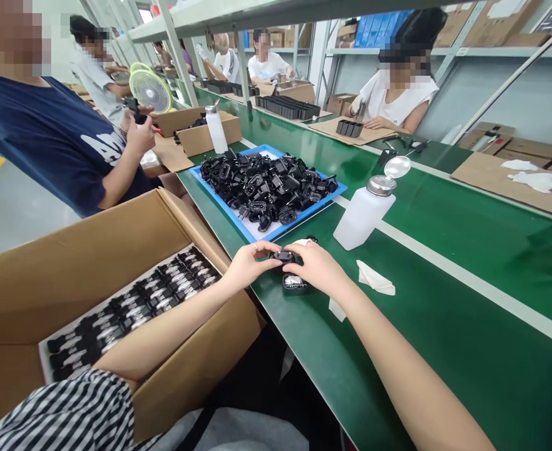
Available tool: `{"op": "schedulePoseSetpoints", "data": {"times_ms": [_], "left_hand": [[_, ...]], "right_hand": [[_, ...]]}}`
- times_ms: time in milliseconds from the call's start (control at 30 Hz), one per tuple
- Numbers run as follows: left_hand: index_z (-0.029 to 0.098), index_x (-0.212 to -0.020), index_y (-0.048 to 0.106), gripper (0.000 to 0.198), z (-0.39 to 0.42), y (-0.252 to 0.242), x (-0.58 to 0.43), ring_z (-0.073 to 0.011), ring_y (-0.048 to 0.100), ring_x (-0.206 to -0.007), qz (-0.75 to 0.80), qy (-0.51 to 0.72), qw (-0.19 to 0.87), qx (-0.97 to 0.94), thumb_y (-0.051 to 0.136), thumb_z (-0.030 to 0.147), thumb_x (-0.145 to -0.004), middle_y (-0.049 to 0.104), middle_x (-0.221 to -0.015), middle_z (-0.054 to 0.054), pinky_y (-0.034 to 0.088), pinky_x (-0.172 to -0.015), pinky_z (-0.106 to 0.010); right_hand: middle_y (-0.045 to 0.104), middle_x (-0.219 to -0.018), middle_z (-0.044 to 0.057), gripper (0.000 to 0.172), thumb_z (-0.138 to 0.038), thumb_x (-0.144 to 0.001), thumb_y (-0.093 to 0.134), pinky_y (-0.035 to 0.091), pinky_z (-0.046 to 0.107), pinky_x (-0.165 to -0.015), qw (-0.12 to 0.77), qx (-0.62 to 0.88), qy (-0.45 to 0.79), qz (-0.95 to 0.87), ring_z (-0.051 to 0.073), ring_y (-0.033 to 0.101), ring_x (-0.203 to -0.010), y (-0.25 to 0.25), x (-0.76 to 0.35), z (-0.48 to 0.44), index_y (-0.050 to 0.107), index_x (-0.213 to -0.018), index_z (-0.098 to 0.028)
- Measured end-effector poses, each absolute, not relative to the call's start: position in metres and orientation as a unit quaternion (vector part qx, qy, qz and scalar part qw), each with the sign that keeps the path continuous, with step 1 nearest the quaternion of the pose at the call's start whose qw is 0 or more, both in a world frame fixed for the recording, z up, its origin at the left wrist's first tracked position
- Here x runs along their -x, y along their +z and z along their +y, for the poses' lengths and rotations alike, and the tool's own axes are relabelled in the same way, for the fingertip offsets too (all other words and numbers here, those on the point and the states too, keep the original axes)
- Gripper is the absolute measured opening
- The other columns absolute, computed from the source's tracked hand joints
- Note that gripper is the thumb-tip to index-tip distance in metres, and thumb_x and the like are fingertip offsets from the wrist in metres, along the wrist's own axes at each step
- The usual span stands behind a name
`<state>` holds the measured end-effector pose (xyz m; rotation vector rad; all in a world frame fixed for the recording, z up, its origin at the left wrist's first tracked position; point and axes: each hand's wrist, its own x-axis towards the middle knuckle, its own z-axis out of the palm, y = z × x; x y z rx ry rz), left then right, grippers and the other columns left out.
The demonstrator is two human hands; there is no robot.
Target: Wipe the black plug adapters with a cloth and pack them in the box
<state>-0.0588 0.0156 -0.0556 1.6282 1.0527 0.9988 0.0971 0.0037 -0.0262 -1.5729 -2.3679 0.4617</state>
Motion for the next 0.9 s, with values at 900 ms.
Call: {"op": "schedulePoseSetpoints", "data": {"times_ms": [900], "left_hand": [[0.016, -0.071, 0.055, 0.031, 0.030, -0.015, 0.050, -0.0149, 0.052, -0.061, 0.506, 0.007, 0.208, -0.837, 0.064, 0.036, -0.048, 0.056, -0.064, 0.000, 0.037, -0.051, -0.022]], "right_hand": [[0.049, -0.071, 0.004, 0.015, -0.025, -0.064, 0.058, 0.033, 0.022, -0.052, -0.037, 0.541, 0.098, -0.835, 0.019, 0.046, -0.075, -0.009, -0.093, 0.020, 0.058, -0.077, -0.017]]}}
